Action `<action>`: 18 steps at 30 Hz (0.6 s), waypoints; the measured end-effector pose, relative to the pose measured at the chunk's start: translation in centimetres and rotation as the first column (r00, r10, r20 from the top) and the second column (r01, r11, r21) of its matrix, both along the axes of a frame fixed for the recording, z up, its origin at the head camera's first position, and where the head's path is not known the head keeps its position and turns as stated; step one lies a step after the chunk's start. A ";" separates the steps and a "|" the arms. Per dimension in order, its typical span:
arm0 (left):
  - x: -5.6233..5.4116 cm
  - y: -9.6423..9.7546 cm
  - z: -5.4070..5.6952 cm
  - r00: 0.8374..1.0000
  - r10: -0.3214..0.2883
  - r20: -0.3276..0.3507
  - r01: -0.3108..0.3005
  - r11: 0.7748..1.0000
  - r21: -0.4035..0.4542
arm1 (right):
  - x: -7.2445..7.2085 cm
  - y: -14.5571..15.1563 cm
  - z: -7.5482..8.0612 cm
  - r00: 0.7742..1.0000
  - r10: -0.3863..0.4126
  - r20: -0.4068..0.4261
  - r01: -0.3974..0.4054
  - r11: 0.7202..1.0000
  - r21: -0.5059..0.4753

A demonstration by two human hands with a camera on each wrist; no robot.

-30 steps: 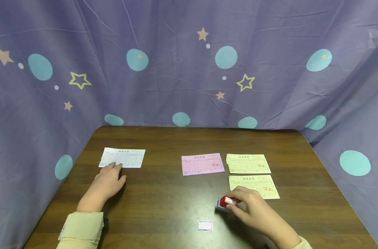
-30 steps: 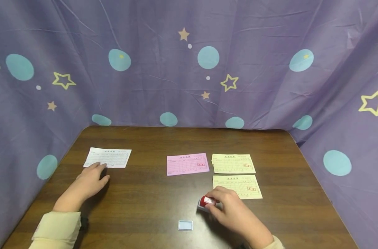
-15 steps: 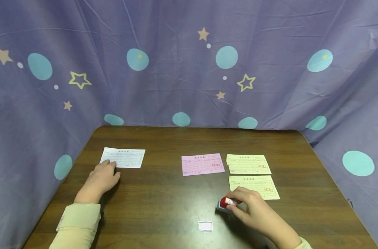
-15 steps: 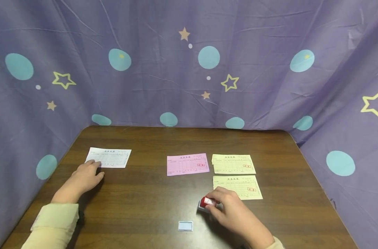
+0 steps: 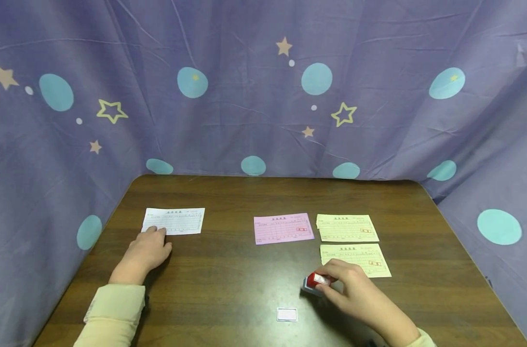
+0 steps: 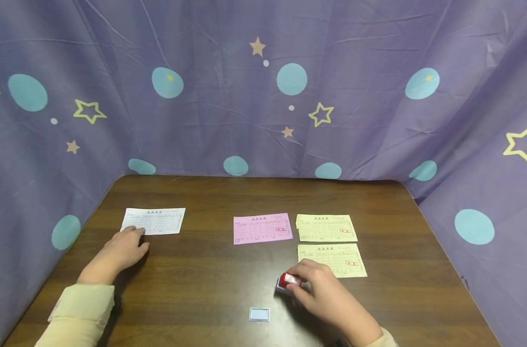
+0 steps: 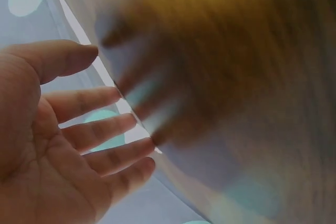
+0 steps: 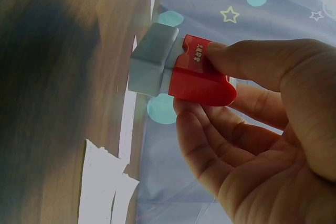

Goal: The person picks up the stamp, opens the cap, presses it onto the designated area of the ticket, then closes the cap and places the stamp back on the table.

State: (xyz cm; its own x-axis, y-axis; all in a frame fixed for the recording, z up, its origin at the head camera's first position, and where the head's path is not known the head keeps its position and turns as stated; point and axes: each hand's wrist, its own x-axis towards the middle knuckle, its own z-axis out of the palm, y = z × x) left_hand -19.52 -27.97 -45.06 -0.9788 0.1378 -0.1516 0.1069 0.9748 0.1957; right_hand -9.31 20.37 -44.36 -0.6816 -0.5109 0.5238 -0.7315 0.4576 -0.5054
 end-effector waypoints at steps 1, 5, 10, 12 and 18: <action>0.1 0.2 0.1 1.000 0.002 0.003 -0.002 1.000 -0.003 | 0.0 0.0 0.0 1.000 -0.001 -0.002 0.001 1.000 0.001; 0.7 1.2 0.5 1.000 0.009 0.016 -0.009 1.000 -0.007 | 0.0 0.0 0.0 1.000 -0.005 -0.006 0.005 1.000 0.005; 1.4 2.4 0.8 0.999 0.000 0.035 0.001 1.000 -0.019 | 0.0 0.0 0.0 1.000 -0.012 0.005 0.012 1.000 0.012; 1.8 3.0 0.8 0.999 -0.006 0.044 0.007 1.000 -0.025 | 0.0 0.0 0.0 1.000 -0.014 0.008 0.014 1.000 0.015; 3.3 5.3 0.6 0.999 -0.011 0.030 0.012 0.999 -0.030 | 0.0 0.0 0.0 1.000 -0.022 0.010 0.022 1.000 0.022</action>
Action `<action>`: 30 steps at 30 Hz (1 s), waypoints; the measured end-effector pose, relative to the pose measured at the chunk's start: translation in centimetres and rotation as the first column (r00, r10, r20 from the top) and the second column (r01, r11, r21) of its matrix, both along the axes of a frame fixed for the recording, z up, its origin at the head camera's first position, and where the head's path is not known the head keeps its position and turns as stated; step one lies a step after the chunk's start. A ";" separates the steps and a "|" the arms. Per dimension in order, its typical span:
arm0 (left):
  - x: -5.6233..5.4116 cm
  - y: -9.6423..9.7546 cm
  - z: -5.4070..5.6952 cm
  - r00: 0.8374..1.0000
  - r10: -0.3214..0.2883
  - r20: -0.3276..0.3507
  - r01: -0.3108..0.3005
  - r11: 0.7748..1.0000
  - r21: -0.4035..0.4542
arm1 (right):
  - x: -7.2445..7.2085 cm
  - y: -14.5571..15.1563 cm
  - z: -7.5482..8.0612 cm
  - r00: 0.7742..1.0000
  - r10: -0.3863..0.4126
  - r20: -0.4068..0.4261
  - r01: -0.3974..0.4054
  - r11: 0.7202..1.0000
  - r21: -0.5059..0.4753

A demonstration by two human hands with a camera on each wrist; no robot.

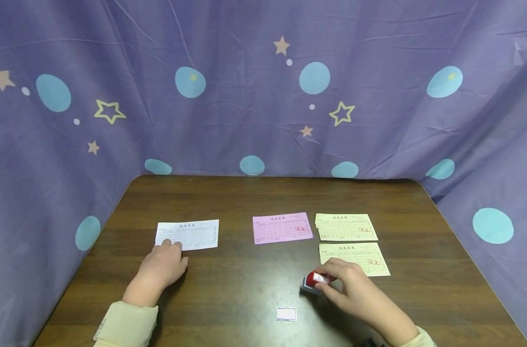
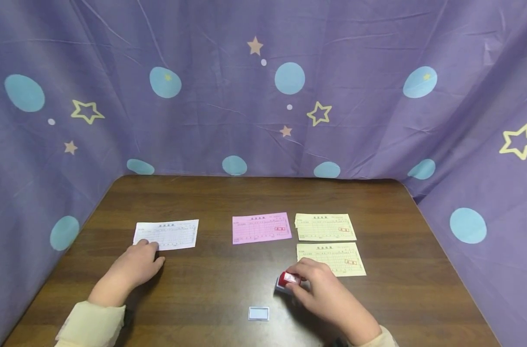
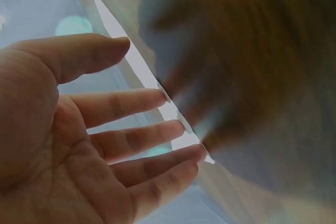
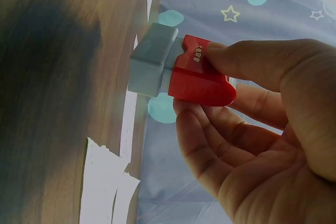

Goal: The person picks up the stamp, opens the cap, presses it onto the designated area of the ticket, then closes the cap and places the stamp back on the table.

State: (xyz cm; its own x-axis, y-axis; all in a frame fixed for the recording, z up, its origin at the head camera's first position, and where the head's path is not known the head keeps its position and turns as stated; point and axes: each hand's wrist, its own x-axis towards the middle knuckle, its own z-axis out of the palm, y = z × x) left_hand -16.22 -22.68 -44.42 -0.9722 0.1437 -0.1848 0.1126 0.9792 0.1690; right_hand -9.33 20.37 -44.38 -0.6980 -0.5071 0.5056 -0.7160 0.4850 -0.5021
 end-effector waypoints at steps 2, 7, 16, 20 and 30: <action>0.5 0.8 0.0 1.000 -0.001 -0.008 0.001 1.000 0.003 | 0.0 0.0 0.0 1.000 -0.002 0.001 0.002 1.000 0.001; 1.7 2.4 0.0 1.000 -0.005 -0.022 0.005 1.000 0.000 | 0.0 -0.1 0.0 1.000 0.005 -0.002 -0.005 1.000 -0.005; 3.4 4.2 -0.1 0.996 -0.047 -0.071 0.047 0.999 -0.002 | 0.0 -0.2 0.0 1.000 0.007 0.014 -0.007 1.000 -0.007; 3.7 4.9 -0.1 0.996 -0.050 -0.069 0.050 0.999 -0.008 | 0.0 -0.2 0.1 1.000 0.005 0.016 -0.005 1.000 -0.009; 4.7 5.6 -0.3 0.992 -0.083 -0.099 0.084 0.996 0.003 | 0.0 -0.1 -0.1 1.000 0.016 0.004 -0.016 1.000 -0.016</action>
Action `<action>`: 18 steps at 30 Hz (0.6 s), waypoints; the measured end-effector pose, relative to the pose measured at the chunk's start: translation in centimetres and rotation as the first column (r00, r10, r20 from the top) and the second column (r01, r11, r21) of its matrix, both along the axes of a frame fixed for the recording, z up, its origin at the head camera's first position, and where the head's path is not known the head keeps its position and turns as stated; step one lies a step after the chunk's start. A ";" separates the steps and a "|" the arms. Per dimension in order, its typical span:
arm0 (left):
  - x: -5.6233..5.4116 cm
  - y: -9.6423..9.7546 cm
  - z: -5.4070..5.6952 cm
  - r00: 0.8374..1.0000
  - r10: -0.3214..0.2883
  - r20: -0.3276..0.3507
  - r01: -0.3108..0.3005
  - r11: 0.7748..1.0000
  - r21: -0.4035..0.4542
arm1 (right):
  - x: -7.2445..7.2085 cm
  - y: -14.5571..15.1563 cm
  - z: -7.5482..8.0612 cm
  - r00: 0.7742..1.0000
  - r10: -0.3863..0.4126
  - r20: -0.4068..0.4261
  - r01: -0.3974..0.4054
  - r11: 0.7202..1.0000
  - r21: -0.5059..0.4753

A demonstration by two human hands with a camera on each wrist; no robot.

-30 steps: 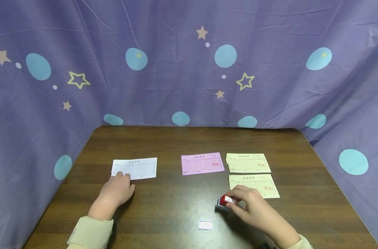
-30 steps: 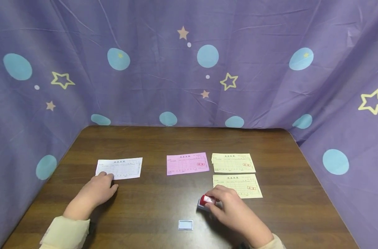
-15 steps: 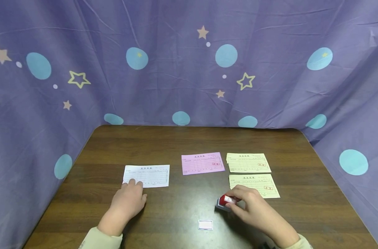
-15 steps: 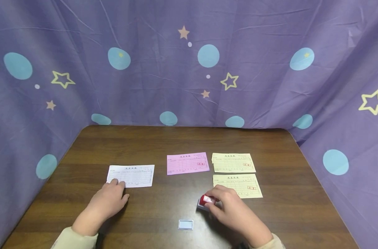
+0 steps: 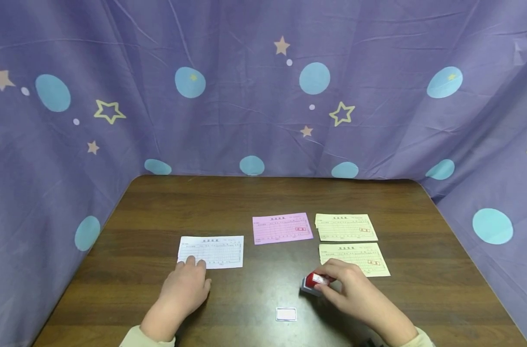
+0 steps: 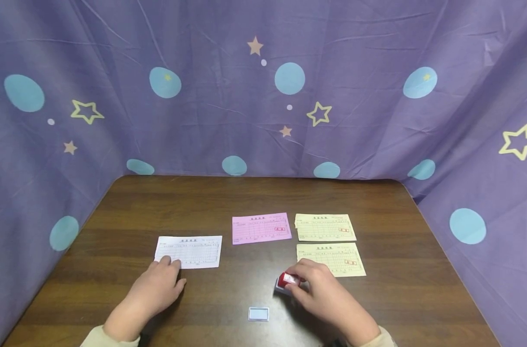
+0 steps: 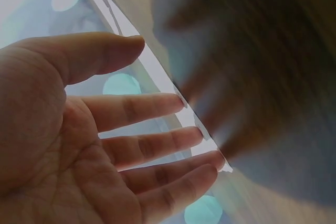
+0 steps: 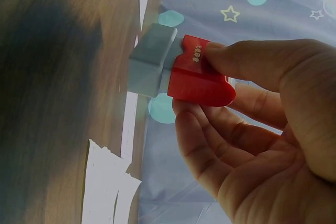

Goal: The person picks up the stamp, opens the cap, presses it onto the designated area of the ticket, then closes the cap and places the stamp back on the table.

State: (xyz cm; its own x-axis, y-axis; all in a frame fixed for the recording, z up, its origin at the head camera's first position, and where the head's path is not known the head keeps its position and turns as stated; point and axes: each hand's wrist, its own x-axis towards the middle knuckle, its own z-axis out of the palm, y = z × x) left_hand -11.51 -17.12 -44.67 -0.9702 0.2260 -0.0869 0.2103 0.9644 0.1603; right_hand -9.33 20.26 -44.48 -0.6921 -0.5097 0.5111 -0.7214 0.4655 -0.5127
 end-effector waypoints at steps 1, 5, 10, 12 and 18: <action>0.2 0.1 0.0 1.000 -0.001 0.000 0.001 1.000 0.001 | 0.0 0.0 0.0 1.000 -0.001 -0.004 0.001 1.000 0.001; 0.8 0.6 -0.1 1.000 -0.015 -0.002 0.015 1.000 -0.002 | -0.1 0.0 0.0 1.000 -0.006 -0.004 0.006 1.000 0.009; 1.8 1.2 -0.2 0.999 -0.031 -0.023 0.031 1.000 -0.002 | 0.0 0.0 0.1 1.000 -0.015 0.006 0.015 1.000 0.019; 2.1 1.5 -0.2 0.999 -0.037 -0.025 0.037 0.999 -0.002 | 0.0 0.0 0.1 1.000 -0.017 0.011 0.017 1.000 0.020; 2.9 2.2 0.1 0.999 -0.045 0.015 0.044 0.999 0.012 | 0.0 0.0 0.1 1.000 -0.006 0.028 0.005 1.000 0.012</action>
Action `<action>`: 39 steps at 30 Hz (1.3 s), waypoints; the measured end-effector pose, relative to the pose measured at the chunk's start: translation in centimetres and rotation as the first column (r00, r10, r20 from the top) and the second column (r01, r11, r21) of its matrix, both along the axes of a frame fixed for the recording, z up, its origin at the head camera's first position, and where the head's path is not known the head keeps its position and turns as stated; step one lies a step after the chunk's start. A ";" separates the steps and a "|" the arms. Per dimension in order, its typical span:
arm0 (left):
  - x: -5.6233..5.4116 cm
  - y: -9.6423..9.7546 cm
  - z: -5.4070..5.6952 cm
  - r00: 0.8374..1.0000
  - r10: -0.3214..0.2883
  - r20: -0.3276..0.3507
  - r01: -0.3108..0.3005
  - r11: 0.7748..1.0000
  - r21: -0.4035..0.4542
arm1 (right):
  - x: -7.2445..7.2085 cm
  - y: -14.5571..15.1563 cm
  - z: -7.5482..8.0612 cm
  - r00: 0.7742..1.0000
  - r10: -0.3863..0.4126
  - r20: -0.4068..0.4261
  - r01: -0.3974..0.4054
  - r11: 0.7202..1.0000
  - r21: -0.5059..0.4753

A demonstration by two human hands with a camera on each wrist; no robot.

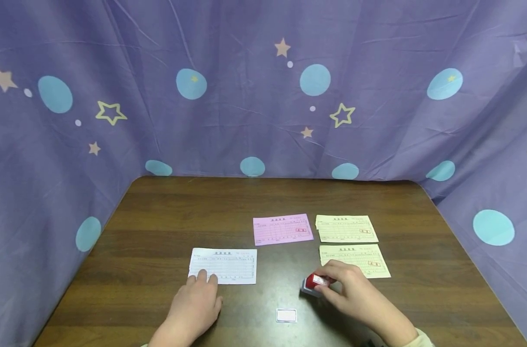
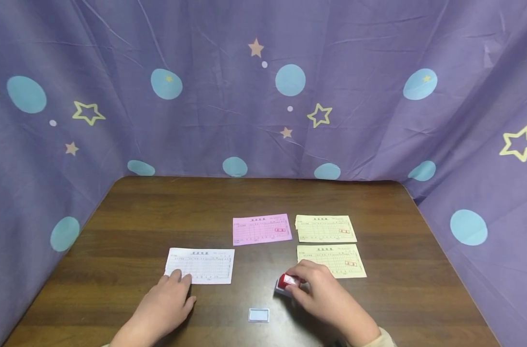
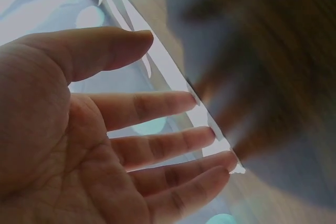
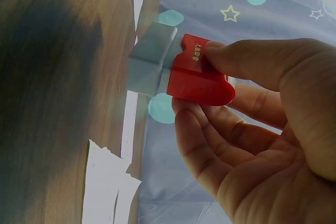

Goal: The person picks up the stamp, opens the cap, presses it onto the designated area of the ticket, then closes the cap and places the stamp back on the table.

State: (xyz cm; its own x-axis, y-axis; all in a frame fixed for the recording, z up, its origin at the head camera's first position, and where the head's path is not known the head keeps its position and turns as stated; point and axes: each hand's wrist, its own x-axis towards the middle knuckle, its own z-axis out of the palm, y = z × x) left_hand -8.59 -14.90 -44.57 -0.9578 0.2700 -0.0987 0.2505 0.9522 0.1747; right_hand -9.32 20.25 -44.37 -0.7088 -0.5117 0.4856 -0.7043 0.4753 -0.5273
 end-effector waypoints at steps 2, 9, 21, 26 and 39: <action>0.1 0.1 0.0 1.000 0.002 0.015 -0.002 1.000 0.011 | 0.1 0.0 0.0 1.000 0.000 -0.001 0.000 1.000 -0.002; 0.1 -0.5 0.3 1.000 -0.006 0.006 0.006 0.999 0.039 | 0.1 0.0 -0.2 1.000 0.009 -0.011 -0.009 1.000 -0.011; 0.3 -0.5 0.0 0.997 -0.038 0.061 0.032 0.995 0.098 | 0.0 0.0 -0.3 1.000 0.013 -0.011 -0.013 1.000 -0.020; 0.6 0.1 -0.1 0.997 -0.057 0.046 0.052 0.993 0.108 | -0.1 0.0 -0.3 1.000 0.013 -0.014 -0.014 1.000 -0.019; 1.5 1.9 -0.5 0.993 -0.103 0.050 0.097 0.989 0.111 | -0.2 0.0 -0.3 1.000 0.020 -0.020 -0.021 1.000 -0.019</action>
